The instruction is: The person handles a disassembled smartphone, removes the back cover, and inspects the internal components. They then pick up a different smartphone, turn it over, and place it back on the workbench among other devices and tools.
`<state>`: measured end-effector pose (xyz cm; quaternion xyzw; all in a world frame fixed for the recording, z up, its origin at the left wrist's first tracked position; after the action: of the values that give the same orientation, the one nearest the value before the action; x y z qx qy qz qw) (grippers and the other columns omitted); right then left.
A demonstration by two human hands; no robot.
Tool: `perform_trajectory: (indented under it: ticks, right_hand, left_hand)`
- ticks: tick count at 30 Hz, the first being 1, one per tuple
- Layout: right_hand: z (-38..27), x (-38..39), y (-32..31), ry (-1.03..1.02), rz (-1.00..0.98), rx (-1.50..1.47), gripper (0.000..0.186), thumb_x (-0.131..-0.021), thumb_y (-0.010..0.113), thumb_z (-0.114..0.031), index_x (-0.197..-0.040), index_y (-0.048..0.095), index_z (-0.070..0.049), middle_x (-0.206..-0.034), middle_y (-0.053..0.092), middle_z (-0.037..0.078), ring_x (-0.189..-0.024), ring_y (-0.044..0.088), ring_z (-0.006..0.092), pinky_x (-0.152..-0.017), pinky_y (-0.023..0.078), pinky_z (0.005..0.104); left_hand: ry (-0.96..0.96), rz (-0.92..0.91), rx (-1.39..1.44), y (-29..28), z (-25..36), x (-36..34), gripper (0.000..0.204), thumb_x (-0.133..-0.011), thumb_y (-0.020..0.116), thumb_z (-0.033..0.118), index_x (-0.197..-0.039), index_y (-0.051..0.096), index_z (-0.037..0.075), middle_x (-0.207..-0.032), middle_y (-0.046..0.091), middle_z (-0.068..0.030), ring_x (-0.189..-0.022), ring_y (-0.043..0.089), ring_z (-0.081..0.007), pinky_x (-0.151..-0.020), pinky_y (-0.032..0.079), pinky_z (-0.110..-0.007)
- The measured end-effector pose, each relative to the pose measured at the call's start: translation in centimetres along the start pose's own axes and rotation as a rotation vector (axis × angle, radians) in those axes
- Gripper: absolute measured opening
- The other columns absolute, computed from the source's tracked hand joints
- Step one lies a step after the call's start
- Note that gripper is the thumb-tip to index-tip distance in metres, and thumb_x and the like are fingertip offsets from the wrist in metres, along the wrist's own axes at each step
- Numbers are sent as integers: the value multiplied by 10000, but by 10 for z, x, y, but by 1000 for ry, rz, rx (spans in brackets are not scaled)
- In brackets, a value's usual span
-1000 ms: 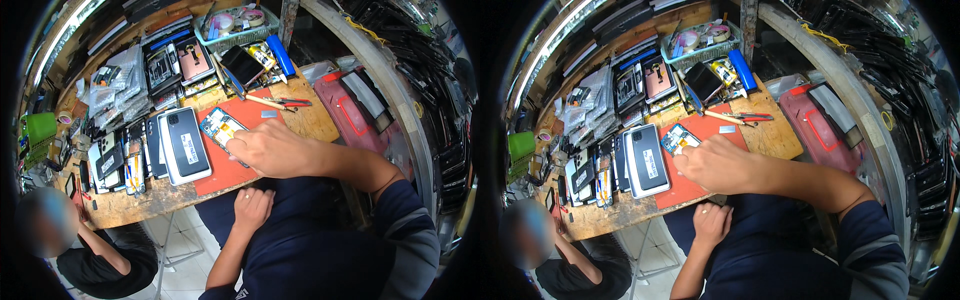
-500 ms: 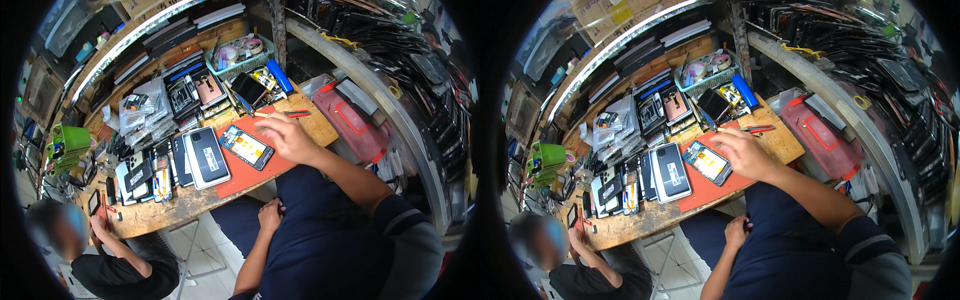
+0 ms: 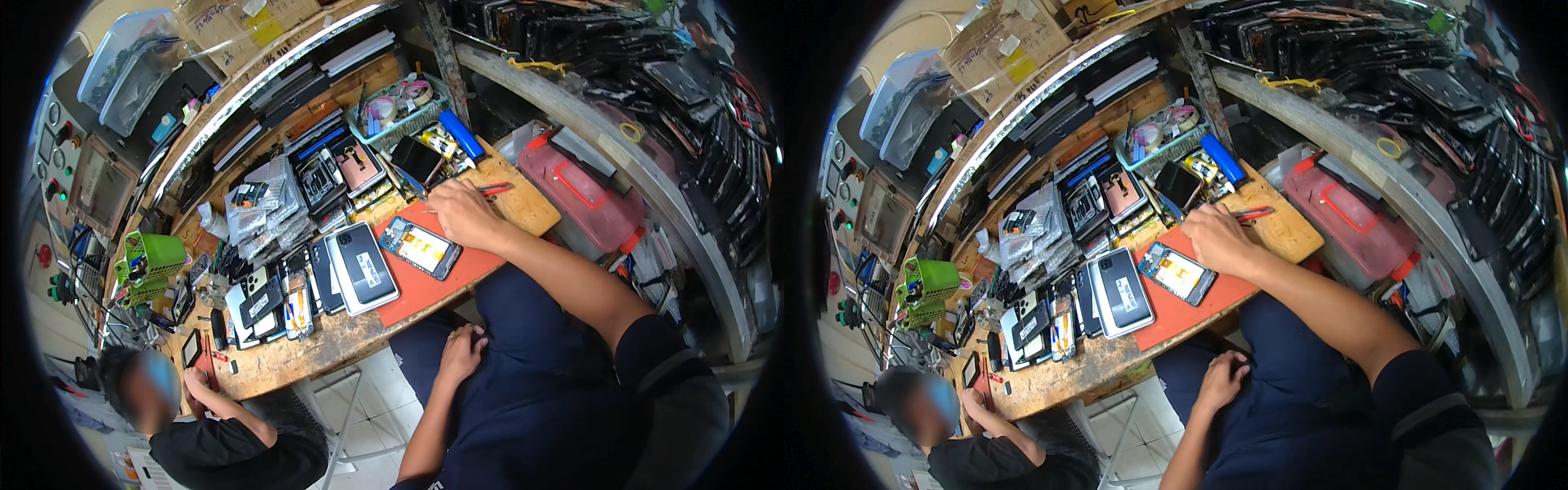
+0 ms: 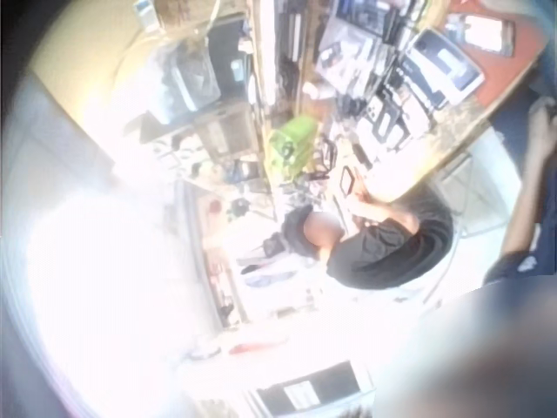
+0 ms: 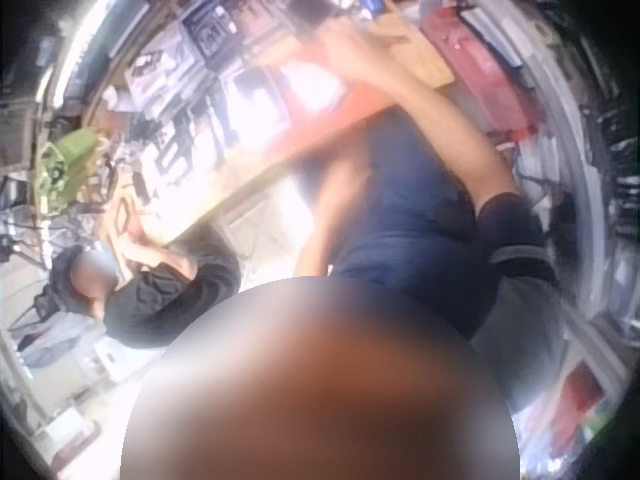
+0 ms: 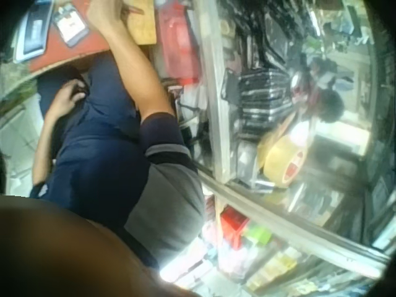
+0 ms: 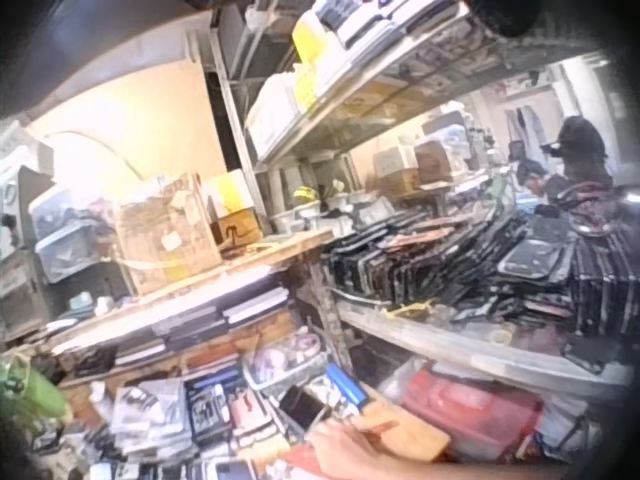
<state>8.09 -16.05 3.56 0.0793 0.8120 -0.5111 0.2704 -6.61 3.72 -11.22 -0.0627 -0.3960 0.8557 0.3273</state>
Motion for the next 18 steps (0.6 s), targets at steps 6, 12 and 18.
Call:
perform_trajectory:
  ticks: [6,12,18]
  right_hand:
    - [58,-101,18,326,-55,329,512,-870,791,-230,-1233,579,61,-1184,665,274,-1167,661,429,-975,560,514]
    - [102,-136,38,630,-197,-117,275,-920,628,-158,-1120,748,-11,-1177,750,240,-1156,698,436,-1015,545,511]
    - [101,-130,-12,415,193,-281,367,-1016,553,-182,-1312,706,-27,-1192,747,250,-1146,715,394,-1005,545,443]
  left_hand:
    - [91,212,218,-86,62,8,302,-955,778,168,-1195,674,17,-1105,701,-159,-1064,687,-331,-948,535,-414]
    - [-17,611,478,-150,65,54,35,-986,725,28,-1003,716,0,-957,736,-84,-907,678,-156,-841,538,-305]
    - [-32,938,618,-247,59,-28,267,-1103,584,200,-1097,692,-44,-917,648,-52,-815,630,-112,-736,553,-286]
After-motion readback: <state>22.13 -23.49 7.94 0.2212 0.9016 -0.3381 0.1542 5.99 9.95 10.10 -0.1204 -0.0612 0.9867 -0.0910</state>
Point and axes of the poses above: each hand's wrist, its own x-axis away from the middle knuckle, its own y-axis out of the palm, z = x × y, the point moved 4 cm from there along -x, towards the middle knuckle
